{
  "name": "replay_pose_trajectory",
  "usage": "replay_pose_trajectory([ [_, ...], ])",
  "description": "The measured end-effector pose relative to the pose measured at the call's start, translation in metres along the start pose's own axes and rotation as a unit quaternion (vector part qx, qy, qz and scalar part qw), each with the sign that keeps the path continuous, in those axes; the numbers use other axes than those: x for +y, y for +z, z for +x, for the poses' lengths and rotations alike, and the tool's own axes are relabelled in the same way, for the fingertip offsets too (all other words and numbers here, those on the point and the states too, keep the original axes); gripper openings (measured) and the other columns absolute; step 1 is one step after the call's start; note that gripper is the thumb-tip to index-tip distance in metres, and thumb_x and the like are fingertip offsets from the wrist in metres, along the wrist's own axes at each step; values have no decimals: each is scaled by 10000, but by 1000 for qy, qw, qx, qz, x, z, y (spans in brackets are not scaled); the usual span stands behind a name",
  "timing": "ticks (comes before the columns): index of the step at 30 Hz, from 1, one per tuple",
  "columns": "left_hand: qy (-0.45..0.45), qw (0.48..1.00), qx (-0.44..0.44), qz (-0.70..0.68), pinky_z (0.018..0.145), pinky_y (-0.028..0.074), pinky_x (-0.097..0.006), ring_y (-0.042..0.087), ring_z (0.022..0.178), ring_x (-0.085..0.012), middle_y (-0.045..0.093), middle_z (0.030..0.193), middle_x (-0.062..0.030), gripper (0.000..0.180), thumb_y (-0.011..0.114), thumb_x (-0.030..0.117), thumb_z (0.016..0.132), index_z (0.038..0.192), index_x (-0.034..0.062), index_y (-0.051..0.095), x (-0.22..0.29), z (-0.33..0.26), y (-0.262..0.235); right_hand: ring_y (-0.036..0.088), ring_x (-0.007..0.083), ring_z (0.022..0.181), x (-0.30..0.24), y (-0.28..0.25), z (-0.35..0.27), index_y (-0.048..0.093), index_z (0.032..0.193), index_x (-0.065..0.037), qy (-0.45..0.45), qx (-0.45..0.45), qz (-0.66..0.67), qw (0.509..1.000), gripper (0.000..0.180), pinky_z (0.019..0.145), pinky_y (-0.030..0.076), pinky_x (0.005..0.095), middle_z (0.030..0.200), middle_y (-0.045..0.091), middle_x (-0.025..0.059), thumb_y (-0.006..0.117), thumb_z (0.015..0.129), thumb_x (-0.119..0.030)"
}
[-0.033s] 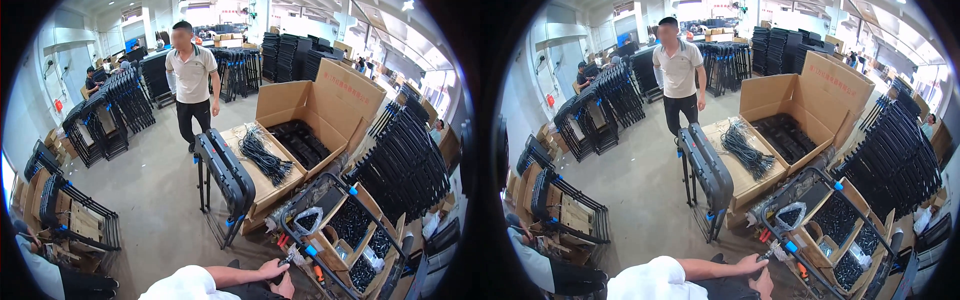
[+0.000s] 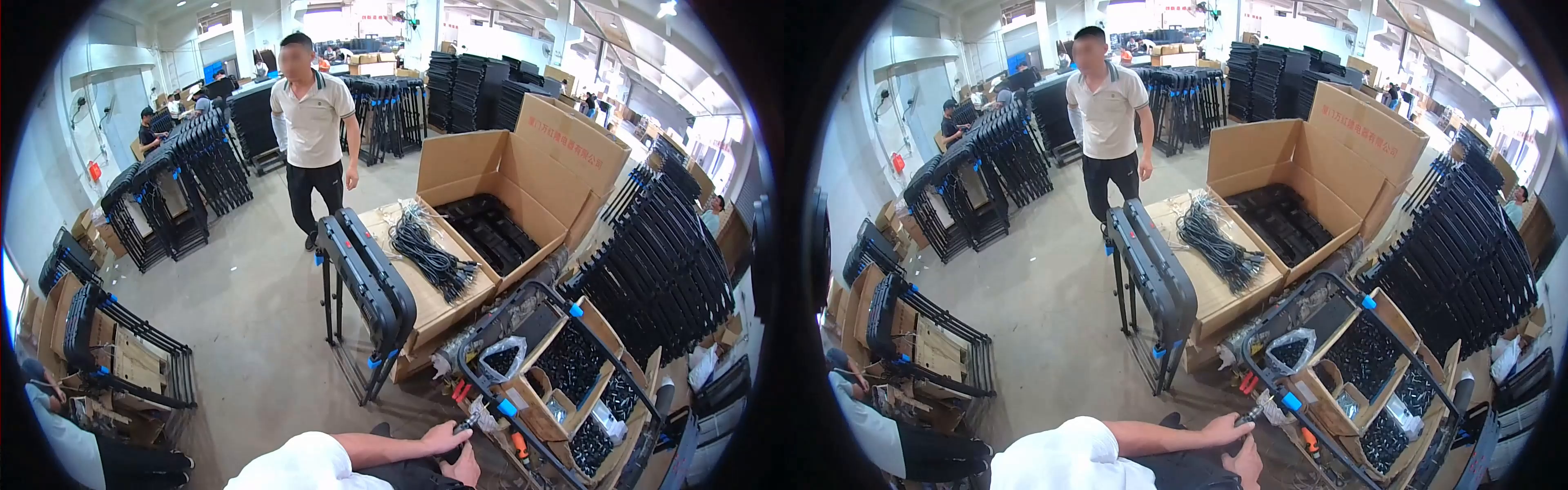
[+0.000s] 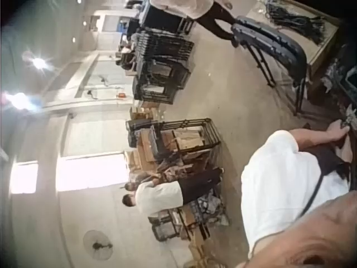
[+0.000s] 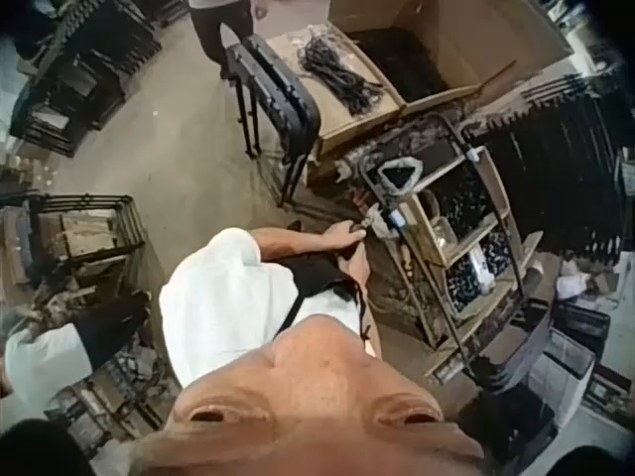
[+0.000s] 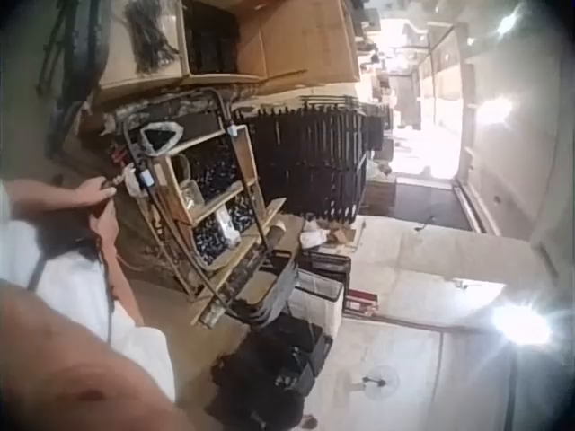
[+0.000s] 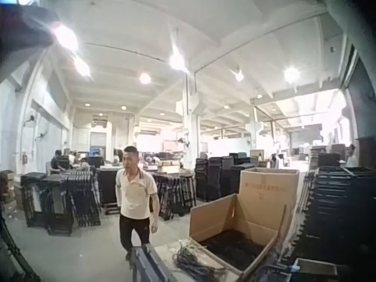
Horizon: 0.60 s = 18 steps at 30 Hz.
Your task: Assemble parts of a piece of sports equipment using a pneumatic screwdriver and screws on a factory floor.
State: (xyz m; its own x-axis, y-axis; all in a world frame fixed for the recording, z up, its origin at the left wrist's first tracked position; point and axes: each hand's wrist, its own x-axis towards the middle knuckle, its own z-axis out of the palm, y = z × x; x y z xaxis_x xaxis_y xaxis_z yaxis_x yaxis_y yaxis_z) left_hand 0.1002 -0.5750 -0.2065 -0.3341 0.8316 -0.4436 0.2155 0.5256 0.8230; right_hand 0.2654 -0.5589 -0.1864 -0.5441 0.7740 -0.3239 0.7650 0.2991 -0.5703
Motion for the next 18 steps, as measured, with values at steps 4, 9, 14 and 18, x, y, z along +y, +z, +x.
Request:
replay_pose_trajectory([
  [4, -11, 1000, -20, -5, 940, 556, -513, 726, 1097, -435, 745, 1113, -284, 778, 596, 736, 958, 1171, -8, 678, 5, 2, -7, 649, 466, 1225, -23, -16, -4, 392, 1566, -43, 22, 0, -22, 1000, 985, 1040, 526, 545, 1365, 632, 278, 833, 733, -330],
  [9, -5, 1000, -17, -4, 920, 551, -502, 729, 1067, -418, 745, 1095, -268, 756, 602, 706, 973, 1175, -18, 681, 5, 1, -12, 646, 463, 1239, -40, -23, -4, 410, 1543, -12, 35, -19, -13, 999, 921, 1061, 508, 536, 1347, 656, 295, 824, 778, -314],
  [14, 3, 1000, -20, 6, 915, 557, -496, 731, 1067, -420, 739, 1076, -279, 775, 589, 708, 979, 1186, -35, 660, 11, 2, -8, 677, 506, 1152, -30, -24, -3, 360, 1568, -21, 34, -23, -23, 999, 1021, 985, 537, 574, 1304, 673, 314, 854, 777, -437],
  [18, 2, 1000, -31, -2, 893, 569, -497, 738, 1044, -427, 737, 1082, -289, 782, 584, 705, 981, 1206, -41, 648, 15, 4, -8, 687, 502, 1145, -20, -20, 1, 329, 1588, -22, 13, 2, -20, 1000, 1031, 980, 541, 565, 1293, 684, 316, 839, 769, -384],
])
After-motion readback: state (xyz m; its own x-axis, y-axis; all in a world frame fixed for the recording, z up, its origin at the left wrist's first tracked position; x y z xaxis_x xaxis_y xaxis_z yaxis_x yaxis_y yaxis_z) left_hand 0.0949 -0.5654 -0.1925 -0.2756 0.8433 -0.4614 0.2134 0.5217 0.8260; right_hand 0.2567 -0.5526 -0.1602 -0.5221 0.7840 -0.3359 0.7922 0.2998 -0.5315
